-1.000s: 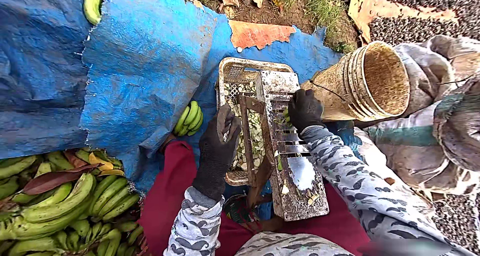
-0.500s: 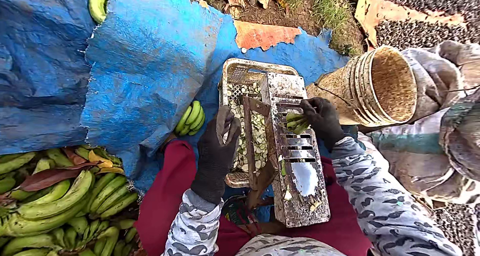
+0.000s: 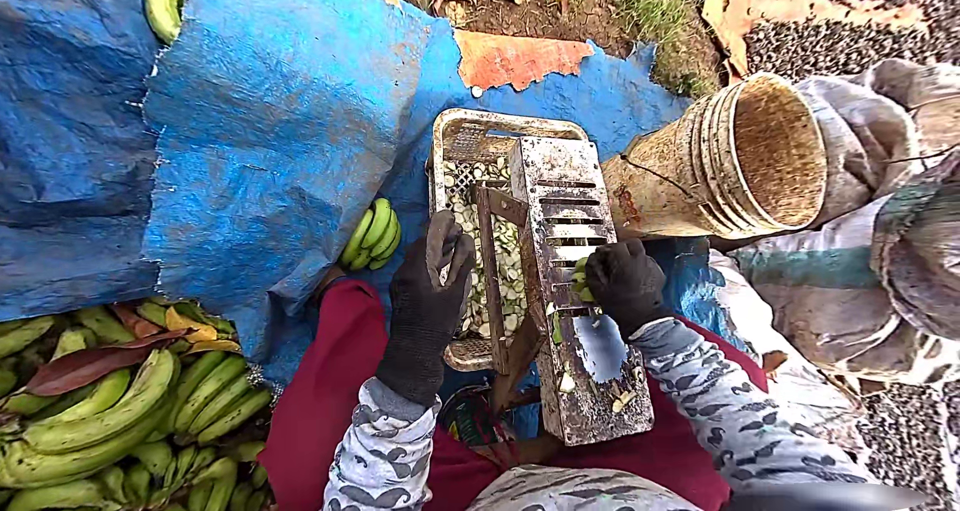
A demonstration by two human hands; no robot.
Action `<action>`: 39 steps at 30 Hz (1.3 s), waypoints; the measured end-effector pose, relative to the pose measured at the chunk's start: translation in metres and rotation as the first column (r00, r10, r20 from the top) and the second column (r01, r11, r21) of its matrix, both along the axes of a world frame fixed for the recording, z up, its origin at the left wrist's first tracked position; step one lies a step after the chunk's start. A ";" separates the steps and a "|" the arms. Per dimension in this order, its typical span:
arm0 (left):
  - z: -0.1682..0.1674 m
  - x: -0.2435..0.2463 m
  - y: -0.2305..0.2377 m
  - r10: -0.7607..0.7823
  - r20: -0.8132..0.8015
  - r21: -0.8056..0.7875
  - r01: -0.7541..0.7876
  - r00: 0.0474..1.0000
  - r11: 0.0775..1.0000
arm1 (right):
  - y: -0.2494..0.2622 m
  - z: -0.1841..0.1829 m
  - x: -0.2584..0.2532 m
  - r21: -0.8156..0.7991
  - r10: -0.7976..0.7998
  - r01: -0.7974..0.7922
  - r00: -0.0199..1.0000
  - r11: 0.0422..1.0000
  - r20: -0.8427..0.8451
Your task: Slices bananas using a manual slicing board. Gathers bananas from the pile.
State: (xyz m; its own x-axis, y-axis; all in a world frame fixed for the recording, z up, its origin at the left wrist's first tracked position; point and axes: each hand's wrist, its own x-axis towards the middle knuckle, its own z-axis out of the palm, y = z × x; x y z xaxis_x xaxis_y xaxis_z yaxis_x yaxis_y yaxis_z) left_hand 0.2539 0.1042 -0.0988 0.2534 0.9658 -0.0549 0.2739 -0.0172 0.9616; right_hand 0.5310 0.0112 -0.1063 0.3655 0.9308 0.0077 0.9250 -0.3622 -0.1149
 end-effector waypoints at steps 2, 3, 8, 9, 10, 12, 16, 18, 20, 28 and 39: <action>0.004 -0.001 -0.001 -0.019 -0.010 -0.024 0.018 1.000 1.000 | 0.047 -0.004 0.007 -0.109 -0.059 0.064 0.997 0.992 0.043; 0.005 -0.002 -0.002 -0.024 -0.017 -0.039 0.024 1.000 0.999 | 0.069 -0.003 0.012 -0.162 -0.090 0.099 0.994 0.982 0.061; 0.006 -0.004 -0.003 0.008 0.019 -0.050 -0.007 1.000 0.999 | 0.046 0.006 0.009 -0.176 -0.008 0.010 1.000 0.984 0.011; 0.006 -0.005 -0.001 0.016 0.017 -0.047 -0.016 1.000 0.999 | 0.023 0.009 0.001 -0.162 0.035 -0.039 0.999 0.986 -0.023; 0.005 -0.006 -0.002 0.016 0.014 -0.036 -0.016 1.000 0.999 | 0.004 0.010 -0.005 -0.154 0.076 -0.081 0.996 0.985 -0.036; 0.005 -0.007 -0.003 0.003 0.002 -0.037 -0.003 1.000 0.999 | 0.001 0.009 -0.010 -0.169 0.072 -0.077 0.997 0.983 -0.031; 0.005 -0.001 -0.003 0.002 0.009 -0.010 -0.002 1.000 1.000 | 0.090 0.001 0.000 -0.270 -0.059 0.082 0.994 0.959 0.091; 0.005 -0.004 -0.003 0.011 0.003 -0.019 -0.011 1.000 1.000 | 0.116 0.002 0.001 -0.298 -0.060 0.089 0.993 0.950 0.106; 0.006 -0.003 -0.003 0.012 0.016 -0.018 -0.012 1.000 1.000 | 0.112 0.007 0.015 -0.279 -0.082 0.073 0.997 0.958 -0.018; 0.006 0.000 0.000 0.020 0.042 -0.015 -0.020 0.999 1.000 | 0.085 0.007 0.057 -0.153 0.165 -0.210 0.951 0.966 -0.260; 0.000 -0.002 0.003 0.019 -0.015 -0.034 -0.020 1.000 0.999 | 0.065 -0.001 0.009 -0.177 -0.022 0.039 0.995 0.983 0.095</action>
State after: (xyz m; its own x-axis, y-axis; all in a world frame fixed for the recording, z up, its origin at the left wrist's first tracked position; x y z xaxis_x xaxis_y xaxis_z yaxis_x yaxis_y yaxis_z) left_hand 0.2518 0.1076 -0.0984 0.2334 0.9681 -0.0914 0.2880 0.0210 0.9574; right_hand 0.5405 0.0763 -0.1072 0.3991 0.9086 -0.1227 0.9168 -0.3973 0.0401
